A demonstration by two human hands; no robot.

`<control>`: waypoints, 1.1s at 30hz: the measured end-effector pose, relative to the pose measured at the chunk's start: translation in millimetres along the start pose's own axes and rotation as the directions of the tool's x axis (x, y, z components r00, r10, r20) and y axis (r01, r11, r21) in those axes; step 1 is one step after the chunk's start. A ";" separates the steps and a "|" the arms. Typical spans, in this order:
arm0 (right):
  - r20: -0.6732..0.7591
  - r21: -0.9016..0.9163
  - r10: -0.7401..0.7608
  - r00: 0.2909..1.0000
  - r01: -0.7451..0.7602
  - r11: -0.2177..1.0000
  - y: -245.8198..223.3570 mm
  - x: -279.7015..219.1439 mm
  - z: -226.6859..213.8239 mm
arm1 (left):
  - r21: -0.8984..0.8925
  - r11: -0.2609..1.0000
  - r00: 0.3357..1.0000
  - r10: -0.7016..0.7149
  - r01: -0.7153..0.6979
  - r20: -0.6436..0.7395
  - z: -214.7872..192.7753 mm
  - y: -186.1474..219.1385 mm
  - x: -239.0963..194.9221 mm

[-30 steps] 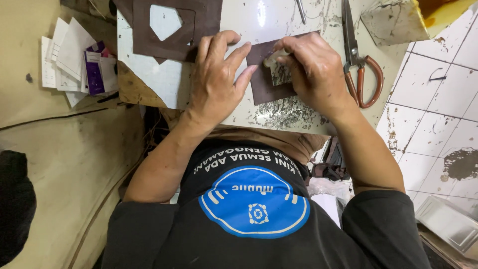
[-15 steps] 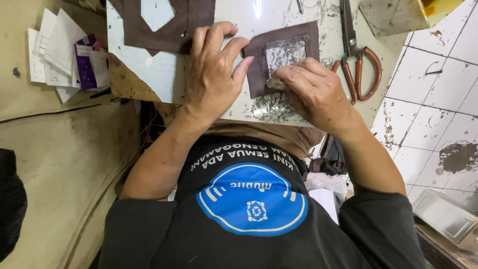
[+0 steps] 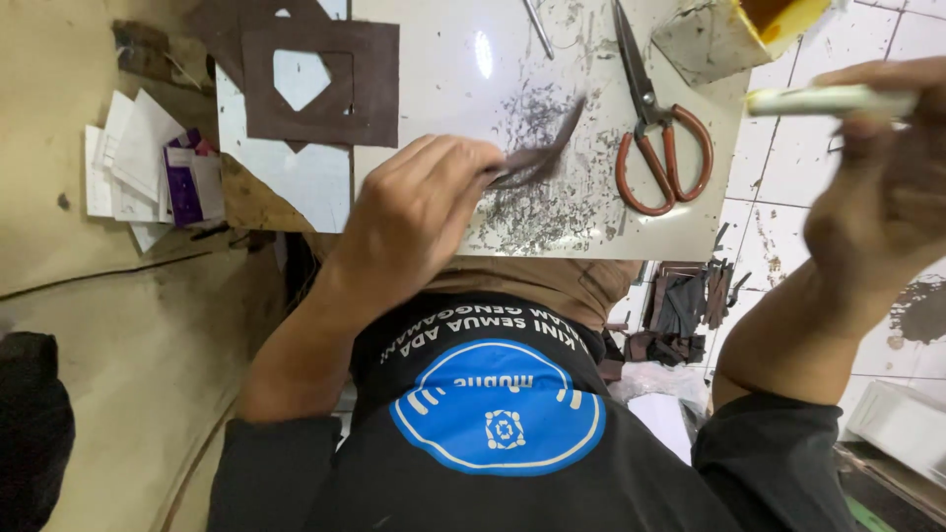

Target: The person assembles small square leather frames by applying glue to the edges of a brown leather piece with a rectangular cutout, then attaching a black mesh insert. They trim excess material with scissors and press the edges to secure the bond. The process is repeated for multiple frames.

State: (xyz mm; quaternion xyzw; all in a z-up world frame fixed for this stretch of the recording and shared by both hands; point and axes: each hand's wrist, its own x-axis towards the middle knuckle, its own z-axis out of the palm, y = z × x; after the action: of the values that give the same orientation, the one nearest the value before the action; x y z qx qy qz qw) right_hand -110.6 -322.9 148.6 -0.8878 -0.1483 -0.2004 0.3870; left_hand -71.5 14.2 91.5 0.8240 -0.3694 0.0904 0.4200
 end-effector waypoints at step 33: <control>0.024 -0.571 -0.005 1.000 0.018 0.821 148.8 70.4 31.6 | 0.189 0.930 0.942 -0.282 0.315 -0.182 62.0 -106.8 -8.7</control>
State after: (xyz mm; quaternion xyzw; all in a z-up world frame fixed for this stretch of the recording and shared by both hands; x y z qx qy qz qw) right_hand 20.9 -389.4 68.7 -0.9640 -0.0912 -0.2284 0.1008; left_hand -14.6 11.7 -18.4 0.9020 -0.1943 0.1271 0.3639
